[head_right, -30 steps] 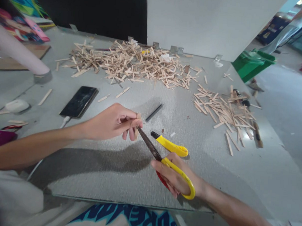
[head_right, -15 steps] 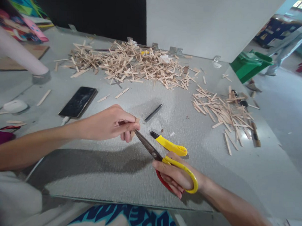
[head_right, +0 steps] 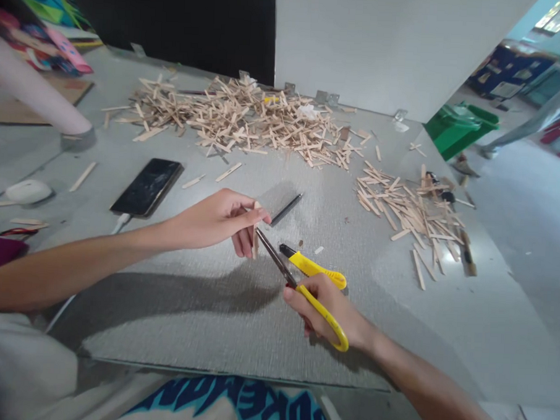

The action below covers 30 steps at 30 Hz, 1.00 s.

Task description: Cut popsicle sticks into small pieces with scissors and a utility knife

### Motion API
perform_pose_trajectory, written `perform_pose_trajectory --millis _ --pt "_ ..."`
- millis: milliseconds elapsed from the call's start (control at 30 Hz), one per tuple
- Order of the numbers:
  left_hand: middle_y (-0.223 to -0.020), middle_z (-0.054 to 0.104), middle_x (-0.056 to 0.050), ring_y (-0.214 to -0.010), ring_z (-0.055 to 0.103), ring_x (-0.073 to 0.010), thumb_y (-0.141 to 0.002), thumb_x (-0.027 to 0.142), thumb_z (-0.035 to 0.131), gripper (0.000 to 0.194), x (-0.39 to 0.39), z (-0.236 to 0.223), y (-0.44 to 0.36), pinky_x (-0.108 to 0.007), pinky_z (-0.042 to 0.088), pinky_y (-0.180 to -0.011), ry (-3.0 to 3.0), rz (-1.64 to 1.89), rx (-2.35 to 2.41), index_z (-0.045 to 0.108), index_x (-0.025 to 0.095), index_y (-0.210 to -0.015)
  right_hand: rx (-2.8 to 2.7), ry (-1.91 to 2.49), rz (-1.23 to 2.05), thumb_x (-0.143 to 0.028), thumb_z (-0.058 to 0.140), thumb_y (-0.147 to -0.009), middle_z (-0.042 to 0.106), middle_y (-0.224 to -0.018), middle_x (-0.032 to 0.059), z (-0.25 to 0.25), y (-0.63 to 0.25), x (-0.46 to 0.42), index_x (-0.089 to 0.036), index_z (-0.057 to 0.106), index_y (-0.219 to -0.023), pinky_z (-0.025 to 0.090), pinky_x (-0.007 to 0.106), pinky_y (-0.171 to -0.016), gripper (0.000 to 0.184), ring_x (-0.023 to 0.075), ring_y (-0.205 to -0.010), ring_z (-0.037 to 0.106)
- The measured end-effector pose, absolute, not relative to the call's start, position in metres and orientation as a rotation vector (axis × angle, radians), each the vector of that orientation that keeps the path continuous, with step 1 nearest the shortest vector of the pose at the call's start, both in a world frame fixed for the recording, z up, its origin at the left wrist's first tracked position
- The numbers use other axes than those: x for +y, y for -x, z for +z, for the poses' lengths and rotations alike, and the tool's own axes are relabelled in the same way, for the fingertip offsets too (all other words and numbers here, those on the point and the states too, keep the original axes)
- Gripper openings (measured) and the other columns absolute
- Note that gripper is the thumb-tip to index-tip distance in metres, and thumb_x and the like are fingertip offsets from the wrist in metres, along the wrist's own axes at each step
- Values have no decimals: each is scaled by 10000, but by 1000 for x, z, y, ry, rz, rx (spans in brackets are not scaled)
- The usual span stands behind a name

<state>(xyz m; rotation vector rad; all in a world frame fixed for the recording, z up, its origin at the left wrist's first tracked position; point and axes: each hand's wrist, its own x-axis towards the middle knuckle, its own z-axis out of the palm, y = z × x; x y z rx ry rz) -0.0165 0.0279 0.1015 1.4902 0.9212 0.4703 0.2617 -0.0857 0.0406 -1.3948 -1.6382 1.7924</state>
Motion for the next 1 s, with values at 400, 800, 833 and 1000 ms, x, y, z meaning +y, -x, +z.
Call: perform_pose_trajectory --millis 400,800,833,1000 --pt "-705 825 -78 -591 818 -189 -1158 311 540 292 22 96 12 -225 649 -551 -1548 555 940 684 164 -951 -1622 1388 1771 -779 646 -1039 469 -508 -62 40 -255 -90 -231 484 -660 486 188 -431 686 97 -428 555" --pt "-694 824 -86 -602 831 -201 -1157 344 547 306 13 87 8 -230 682 -572 -1588 685 963 706 135 -999 -1503 1448 1840 -872 647 -964 459 -428 -42 47 -243 -93 -236 487 -546 398 192 -349 777 81 -325 455" --pt "-695 825 -87 -604 832 -203 -1159 345 540 313 12 86 8 -231 685 -577 -1599 701 963 711 131 -1008 -1521 1448 1818 -865 663 -959 465 -426 -39 47 -243 -93 -232 491 -546 400 190 -359 775 80 -332 455" --pt "-693 825 -84 -605 834 -207 -1153 342 535 317 9 86 7 -243 695 -594 -1622 725 984 717 135 -998 -1572 1476 1754 -883 661 -955 466 -439 -37 44 -244 -94 -230 488 -580 355 184 -372 773 76 -360 435"
